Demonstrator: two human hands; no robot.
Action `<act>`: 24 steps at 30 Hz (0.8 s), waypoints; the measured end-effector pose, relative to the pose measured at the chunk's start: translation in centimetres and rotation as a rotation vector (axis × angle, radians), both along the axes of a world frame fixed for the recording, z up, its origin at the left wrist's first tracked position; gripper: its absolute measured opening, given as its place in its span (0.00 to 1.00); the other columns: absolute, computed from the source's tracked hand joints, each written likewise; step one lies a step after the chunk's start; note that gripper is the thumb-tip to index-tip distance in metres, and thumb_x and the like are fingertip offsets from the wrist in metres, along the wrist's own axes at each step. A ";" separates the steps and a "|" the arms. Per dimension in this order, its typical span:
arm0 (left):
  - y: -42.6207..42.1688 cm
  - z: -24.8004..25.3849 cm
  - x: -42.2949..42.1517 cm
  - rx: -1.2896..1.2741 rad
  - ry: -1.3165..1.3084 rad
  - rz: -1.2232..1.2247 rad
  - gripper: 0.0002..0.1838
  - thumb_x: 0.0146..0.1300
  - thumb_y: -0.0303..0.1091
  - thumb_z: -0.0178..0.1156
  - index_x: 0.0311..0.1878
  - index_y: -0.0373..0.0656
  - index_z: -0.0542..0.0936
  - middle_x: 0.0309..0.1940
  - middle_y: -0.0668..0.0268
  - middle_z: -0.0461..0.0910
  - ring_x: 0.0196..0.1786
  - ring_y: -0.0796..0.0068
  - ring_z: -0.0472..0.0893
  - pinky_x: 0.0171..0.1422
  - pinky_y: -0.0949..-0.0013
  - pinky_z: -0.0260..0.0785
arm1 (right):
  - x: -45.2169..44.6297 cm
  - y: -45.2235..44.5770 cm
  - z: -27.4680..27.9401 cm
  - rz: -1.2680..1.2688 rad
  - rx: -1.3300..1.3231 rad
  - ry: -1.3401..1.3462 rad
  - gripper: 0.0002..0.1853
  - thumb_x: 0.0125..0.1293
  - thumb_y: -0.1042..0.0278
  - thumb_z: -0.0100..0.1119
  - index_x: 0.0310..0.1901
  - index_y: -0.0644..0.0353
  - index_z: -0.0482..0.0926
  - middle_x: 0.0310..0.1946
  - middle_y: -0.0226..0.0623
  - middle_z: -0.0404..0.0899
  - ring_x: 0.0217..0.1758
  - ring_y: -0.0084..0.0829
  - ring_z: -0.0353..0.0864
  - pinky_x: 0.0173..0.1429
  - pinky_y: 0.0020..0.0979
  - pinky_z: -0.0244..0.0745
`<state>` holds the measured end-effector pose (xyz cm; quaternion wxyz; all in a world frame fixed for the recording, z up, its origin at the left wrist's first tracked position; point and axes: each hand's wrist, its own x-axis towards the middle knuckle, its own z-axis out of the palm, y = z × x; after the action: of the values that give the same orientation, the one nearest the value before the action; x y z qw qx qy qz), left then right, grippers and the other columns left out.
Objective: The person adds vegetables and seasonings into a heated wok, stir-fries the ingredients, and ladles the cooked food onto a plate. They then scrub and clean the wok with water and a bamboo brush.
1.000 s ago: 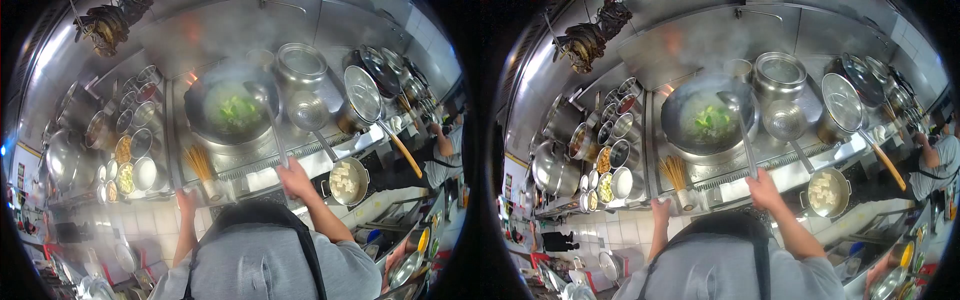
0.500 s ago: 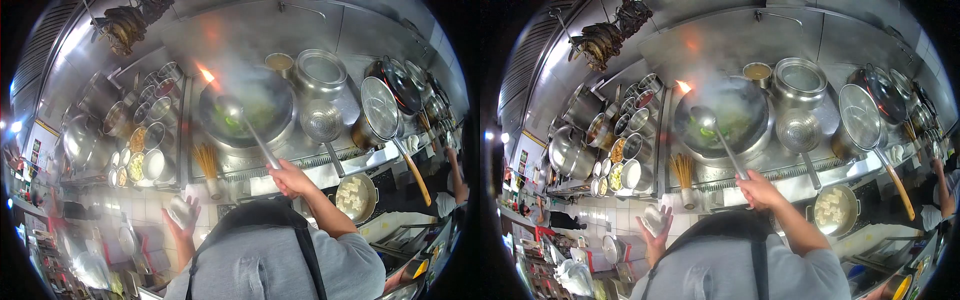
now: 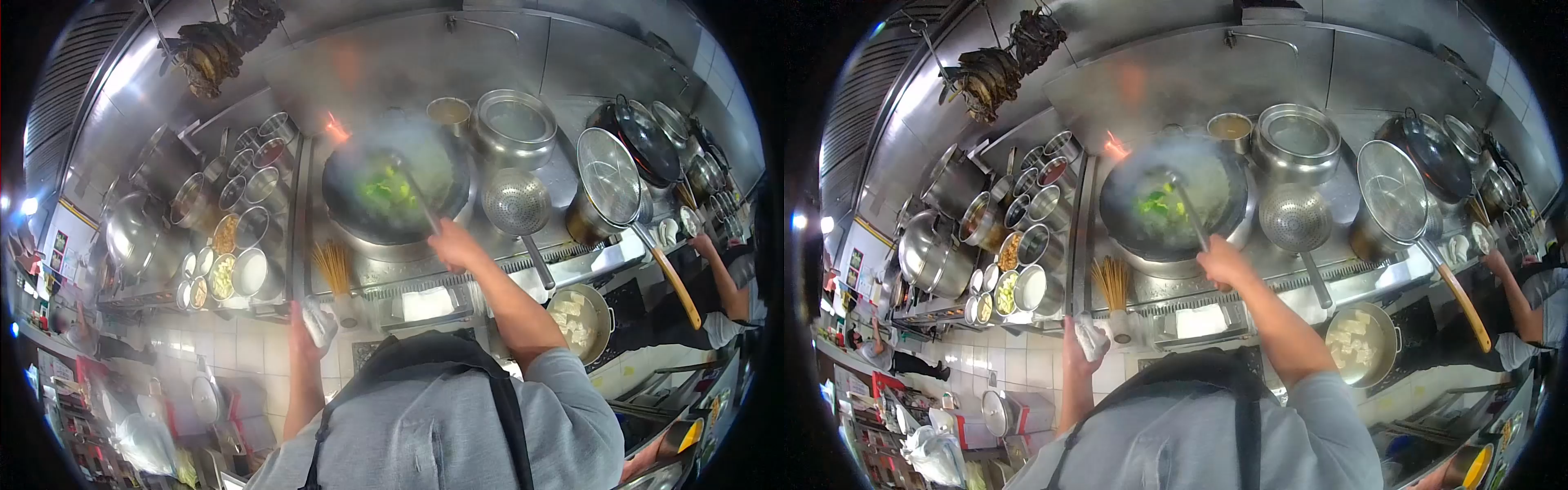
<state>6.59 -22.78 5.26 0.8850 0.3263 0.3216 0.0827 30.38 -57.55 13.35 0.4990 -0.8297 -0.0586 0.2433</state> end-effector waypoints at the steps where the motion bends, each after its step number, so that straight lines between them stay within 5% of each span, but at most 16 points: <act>1: 0.2 0.3 0.9 0.016 0.012 -0.026 0.29 0.70 0.72 0.57 0.50 0.55 0.80 0.34 0.65 0.84 0.37 0.62 0.85 0.38 0.52 0.76 | -0.4 0.5 0.0 0.033 -0.019 -0.019 0.17 0.72 0.65 0.58 0.56 0.65 0.72 0.23 0.42 0.78 0.20 0.37 0.80 0.22 0.42 0.75; 2: 0.0 0.3 1.3 -0.018 0.046 0.021 0.25 0.72 0.70 0.55 0.44 0.56 0.79 0.28 0.69 0.83 0.29 0.65 0.84 0.32 0.54 0.73 | -1.6 0.5 -0.3 0.073 -0.056 -0.087 0.16 0.73 0.65 0.58 0.55 0.65 0.72 0.26 0.45 0.79 0.22 0.38 0.82 0.22 0.42 0.75; 5: -0.4 1.1 0.5 -0.020 -0.067 -0.051 0.24 0.74 0.67 0.53 0.43 0.56 0.81 0.30 0.67 0.85 0.30 0.64 0.84 0.34 0.55 0.73 | -5.7 0.5 -4.7 0.156 -0.062 -0.550 0.15 0.73 0.63 0.59 0.53 0.63 0.73 0.28 0.40 0.78 0.23 0.33 0.80 0.22 0.39 0.74; 8: -0.1 1.2 -0.5 -0.125 -0.097 -0.065 0.23 0.75 0.64 0.51 0.46 0.55 0.82 0.35 0.63 0.86 0.38 0.60 0.86 0.40 0.51 0.78 | -8.5 -0.3 1.6 0.153 0.195 0.214 0.14 0.73 0.62 0.60 0.52 0.61 0.73 0.28 0.34 0.76 0.23 0.27 0.76 0.22 0.36 0.74; 12: -1.7 4.8 -0.6 -0.177 -0.125 -0.061 0.25 0.74 0.63 0.51 0.53 0.53 0.83 0.46 0.58 0.86 0.54 0.54 0.85 0.51 0.41 0.82 | -6.3 0.0 0.1 0.071 0.202 0.228 0.14 0.73 0.61 0.61 0.50 0.61 0.74 0.27 0.32 0.74 0.24 0.24 0.76 0.21 0.33 0.73; 15: 0.4 4.1 0.6 -0.237 -0.186 -0.155 0.28 0.74 0.63 0.50 0.59 0.52 0.82 0.53 0.56 0.85 0.59 0.51 0.83 0.57 0.38 0.82 | -6.4 1.2 3.1 -0.038 -0.032 0.018 0.15 0.72 0.62 0.61 0.51 0.63 0.74 0.29 0.45 0.82 0.28 0.40 0.85 0.28 0.45 0.80; 18: 1.6 2.8 1.8 -0.310 -0.128 -0.222 0.31 0.73 0.65 0.49 0.63 0.51 0.81 0.57 0.56 0.84 0.59 0.52 0.83 0.56 0.44 0.82 | -2.7 2.6 -2.4 -0.014 -0.274 -0.653 0.17 0.71 0.64 0.60 0.54 0.65 0.74 0.36 0.62 0.84 0.39 0.60 0.87 0.43 0.57 0.81; 21: 2.3 2.6 3.4 -0.357 -0.084 -0.296 0.31 0.73 0.65 0.50 0.63 0.52 0.81 0.57 0.57 0.84 0.58 0.53 0.83 0.54 0.48 0.83 | -1.2 4.5 -1.5 0.018 -0.419 -0.483 0.17 0.70 0.64 0.60 0.54 0.65 0.73 0.41 0.66 0.84 0.46 0.68 0.84 0.53 0.62 0.77; 24: 3.0 2.5 4.2 -0.403 -0.060 -0.338 0.28 0.75 0.62 0.51 0.60 0.51 0.81 0.55 0.61 0.84 0.58 0.54 0.82 0.54 0.46 0.81 | -4.6 4.1 -0.8 0.072 -0.491 -0.481 0.19 0.71 0.63 0.59 0.58 0.63 0.73 0.41 0.63 0.85 0.48 0.65 0.85 0.53 0.61 0.78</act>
<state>10.83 -19.80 7.78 0.9426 0.1897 0.2462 -0.1224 25.74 -53.49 12.56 0.2474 -0.9560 -0.1435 0.0652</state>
